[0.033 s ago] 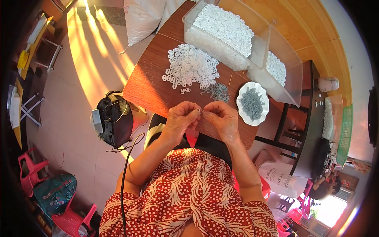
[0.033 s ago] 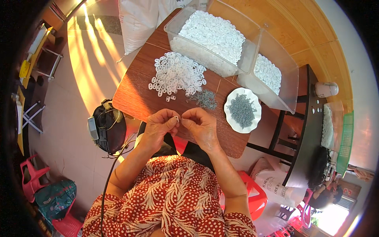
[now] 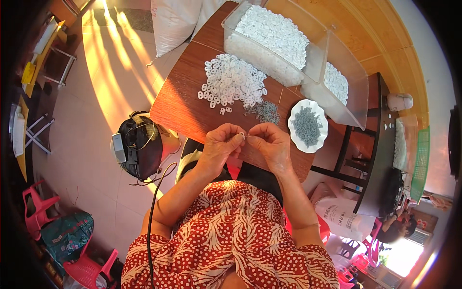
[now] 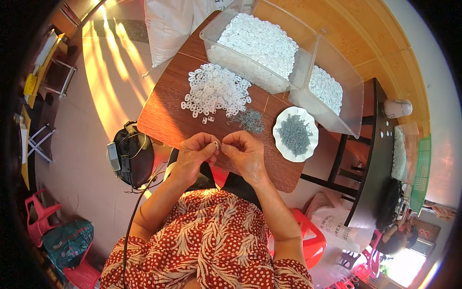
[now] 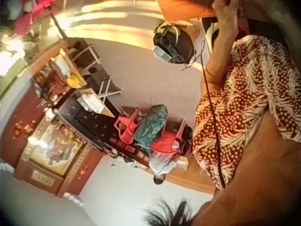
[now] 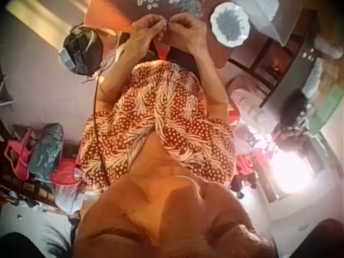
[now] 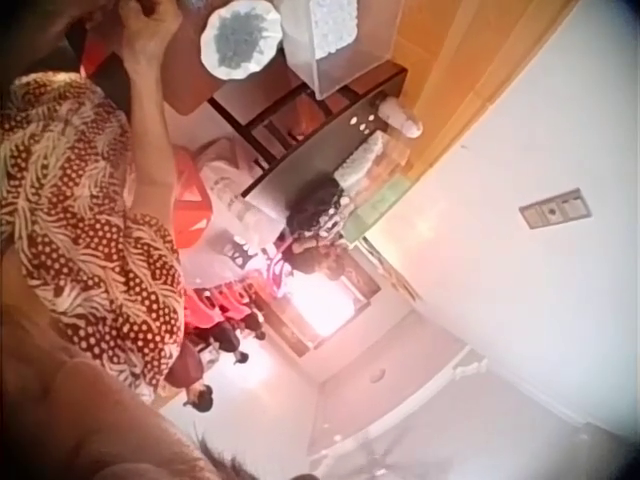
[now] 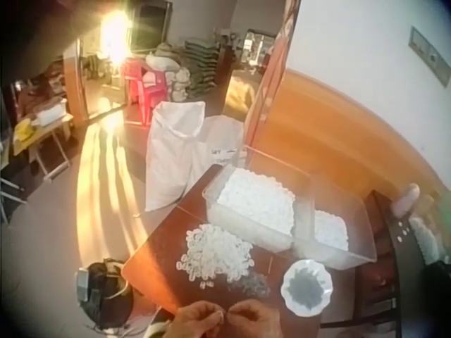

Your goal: The person is manually assembling small white plastic components by inserting metal pins or smaller parts into them.

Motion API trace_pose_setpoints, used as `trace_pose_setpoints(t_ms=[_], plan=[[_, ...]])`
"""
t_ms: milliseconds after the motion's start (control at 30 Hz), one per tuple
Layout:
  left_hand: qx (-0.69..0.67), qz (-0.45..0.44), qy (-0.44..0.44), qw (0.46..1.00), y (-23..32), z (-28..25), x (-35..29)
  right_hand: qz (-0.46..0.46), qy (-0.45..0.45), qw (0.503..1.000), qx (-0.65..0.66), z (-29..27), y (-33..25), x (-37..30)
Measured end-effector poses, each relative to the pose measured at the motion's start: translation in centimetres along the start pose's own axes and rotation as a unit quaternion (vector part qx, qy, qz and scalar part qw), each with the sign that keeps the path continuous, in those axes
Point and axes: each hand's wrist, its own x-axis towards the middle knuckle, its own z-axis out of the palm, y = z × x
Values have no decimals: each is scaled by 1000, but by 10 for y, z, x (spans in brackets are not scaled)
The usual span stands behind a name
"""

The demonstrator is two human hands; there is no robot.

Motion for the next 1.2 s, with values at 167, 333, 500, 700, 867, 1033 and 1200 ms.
trace_pose_setpoints(t_ms=[167, 333, 500, 700, 867, 1033, 1200], plan=[[24, 2, -3, 1000, 2, 6, -3, 5, 10, 1000, -11, -1, -5, -5], [73, 29, -5, 997, 2, 10, -6, -7, 11, 1000, -3, 0, -9, -9], [197, 93, 23, 976, -2, 11, -7, -3, 16, 1000, -20, 1, -9, -11], [359, 279, 121, 882, -11, 18, -8, -11, 46, 998, -29, 10, -7, -13], [331, 268, 118, 897, -17, 12, -3, 8, 97, 995, 28, 20, 1, -13], [175, 136, 92, 971, -13, 9, -5, -34, 86, 996, 7, 23, 2, -14], [123, 100, 74, 985, -14, 8, -7, -64, 98, 992, -54, 27, 3, -18]])
